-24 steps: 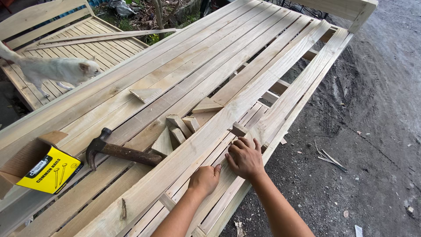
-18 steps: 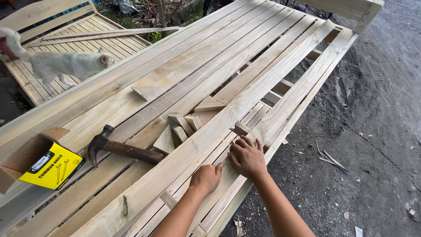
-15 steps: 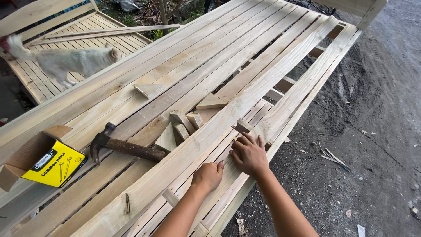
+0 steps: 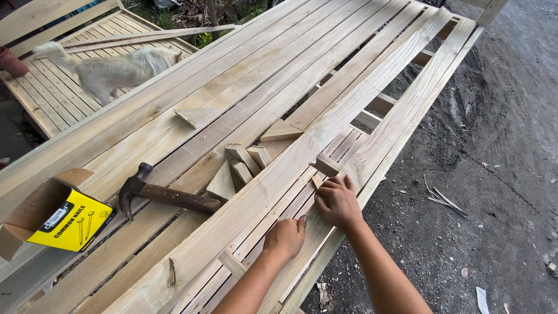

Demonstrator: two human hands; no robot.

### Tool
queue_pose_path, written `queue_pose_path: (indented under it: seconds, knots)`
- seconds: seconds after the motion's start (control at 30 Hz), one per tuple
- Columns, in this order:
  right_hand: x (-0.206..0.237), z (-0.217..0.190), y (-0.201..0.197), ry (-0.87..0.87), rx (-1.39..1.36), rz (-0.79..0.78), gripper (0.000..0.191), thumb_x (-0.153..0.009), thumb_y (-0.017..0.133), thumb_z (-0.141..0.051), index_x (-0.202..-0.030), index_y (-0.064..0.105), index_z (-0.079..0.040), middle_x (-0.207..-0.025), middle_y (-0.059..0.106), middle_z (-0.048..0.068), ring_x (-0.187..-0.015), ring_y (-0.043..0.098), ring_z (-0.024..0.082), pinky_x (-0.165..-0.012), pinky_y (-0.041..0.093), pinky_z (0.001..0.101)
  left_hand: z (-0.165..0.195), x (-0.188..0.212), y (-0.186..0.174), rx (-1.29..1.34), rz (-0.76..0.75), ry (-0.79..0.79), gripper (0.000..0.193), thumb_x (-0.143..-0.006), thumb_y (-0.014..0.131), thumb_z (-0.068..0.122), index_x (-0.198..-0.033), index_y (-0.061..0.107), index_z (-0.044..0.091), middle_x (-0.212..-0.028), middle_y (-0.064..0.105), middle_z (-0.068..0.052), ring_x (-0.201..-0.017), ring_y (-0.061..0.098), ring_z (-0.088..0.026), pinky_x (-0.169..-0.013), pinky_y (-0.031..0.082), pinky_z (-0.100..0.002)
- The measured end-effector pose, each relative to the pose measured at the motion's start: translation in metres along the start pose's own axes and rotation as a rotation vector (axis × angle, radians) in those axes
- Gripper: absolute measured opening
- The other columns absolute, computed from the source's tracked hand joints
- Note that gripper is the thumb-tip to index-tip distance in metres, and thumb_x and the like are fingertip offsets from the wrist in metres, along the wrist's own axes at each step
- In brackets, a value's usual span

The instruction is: The person assembles a slatted wooden furniture frame outdoors. They position and align wooden slats across the frame by hand, pick common nails from a cardboard box, and hammer the nails into the slats to fasten them, working along the frame.

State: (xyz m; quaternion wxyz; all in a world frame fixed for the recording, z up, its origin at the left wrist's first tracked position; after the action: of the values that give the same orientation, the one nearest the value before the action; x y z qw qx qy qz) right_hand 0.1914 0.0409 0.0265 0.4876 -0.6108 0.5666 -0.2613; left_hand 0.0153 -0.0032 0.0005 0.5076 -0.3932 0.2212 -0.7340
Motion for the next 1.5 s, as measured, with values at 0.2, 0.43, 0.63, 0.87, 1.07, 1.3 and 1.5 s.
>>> queue_pose_path:
  seconds: [0.2, 0.43, 0.63, 0.87, 1.07, 1.3, 1.5]
  knots:
    - [-0.006, -0.016, -0.007, 0.012, 0.104, -0.102, 0.029, -0.087, 0.061, -0.036, -0.082, 0.078, -0.013, -0.096, 0.068, 0.004, -0.12, 0.053, 0.026, -0.114, 0.017, 0.0675, 0.006, 0.012, -0.006, -0.037, -0.042, -0.001, 0.063, -0.106, 0.037, 0.054, -0.087, 0.072, 0.005, -0.08, 0.073, -0.017, -0.072, 0.075, -0.033, -0.063, 0.059, -0.045]
    - [-0.008, -0.023, -0.01, 0.112, 0.211, -0.272, 0.03, -0.09, 0.054, -0.037, -0.085, 0.076, -0.017, -0.094, 0.066, 0.002, -0.123, 0.054, 0.02, -0.122, 0.016, 0.0659, 0.013, 0.019, -0.015, -0.144, -0.084, 0.05, 0.091, -0.062, 0.076, 0.083, -0.096, 0.067, 0.0, -0.092, 0.073, -0.018, -0.081, 0.075, -0.029, -0.071, 0.062, -0.04]
    - [-0.007, -0.02, -0.007, 0.09, 0.179, -0.202, 0.028, -0.086, 0.058, -0.036, -0.082, 0.077, -0.016, -0.093, 0.068, 0.002, -0.126, 0.052, 0.023, -0.119, 0.017, 0.0662, 0.014, 0.019, -0.016, -0.156, -0.109, 0.074, 0.117, -0.047, 0.083, 0.086, -0.116, 0.057, -0.006, -0.105, 0.071, -0.023, -0.099, 0.074, -0.032, -0.084, 0.06, -0.039]
    - [-0.004, -0.017, -0.004, 0.089, 0.164, -0.165, 0.029, -0.085, 0.06, -0.039, -0.086, 0.079, -0.017, -0.098, 0.07, 0.001, -0.124, 0.054, 0.022, -0.119, 0.018, 0.0648, 0.008, 0.015, -0.011, -0.086, -0.084, 0.091, 0.111, -0.048, 0.081, 0.083, -0.115, 0.062, -0.003, -0.105, 0.074, -0.023, -0.101, 0.074, -0.034, -0.088, 0.059, -0.043]
    - [-0.004, -0.022, -0.008, 0.102, 0.179, -0.188, 0.033, -0.089, 0.058, -0.042, -0.09, 0.081, -0.018, -0.105, 0.072, 0.001, -0.127, 0.053, 0.022, -0.121, 0.018, 0.0616, -0.002, 0.01, -0.006, 0.012, -0.069, 0.11, 0.087, -0.076, 0.069, 0.073, -0.123, 0.06, 0.001, -0.109, 0.073, -0.024, -0.104, 0.071, -0.038, -0.088, 0.057, -0.047]
    - [-0.002, -0.022, -0.007, 0.048, 0.268, -0.177, 0.036, -0.094, 0.055, -0.044, -0.099, 0.082, -0.02, -0.117, 0.071, 0.002, -0.133, 0.05, 0.024, -0.123, 0.014, 0.0604, -0.034, 0.065, -0.005, -0.142, 0.1, 0.017, 0.071, -0.095, 0.053, 0.062, -0.135, 0.049, 0.003, -0.131, 0.059, -0.023, -0.119, 0.061, -0.036, -0.094, 0.052, -0.051]
    - [0.007, -0.007, 0.009, -0.071, 0.325, -0.056, 0.039, -0.1, 0.058, -0.05, -0.117, 0.079, -0.023, -0.134, 0.069, -0.003, -0.144, 0.046, 0.025, -0.128, 0.017, 0.0624, -0.055, 0.149, 0.003, -0.362, 0.672, 0.258, 0.086, -0.082, 0.064, 0.065, -0.133, 0.053, -0.004, -0.128, 0.053, -0.027, -0.124, 0.051, -0.037, -0.11, 0.04, -0.051]
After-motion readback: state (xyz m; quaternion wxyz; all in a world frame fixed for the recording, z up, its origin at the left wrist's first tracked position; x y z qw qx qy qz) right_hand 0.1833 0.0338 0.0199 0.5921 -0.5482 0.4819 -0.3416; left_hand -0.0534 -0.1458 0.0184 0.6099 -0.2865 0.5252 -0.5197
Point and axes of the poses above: each hand's wrist, its own x-axis away from the middle knuckle, its own y-axis out of the palm, z = x × y, the point moved 1 cm from there along -x, towards the middle knuckle
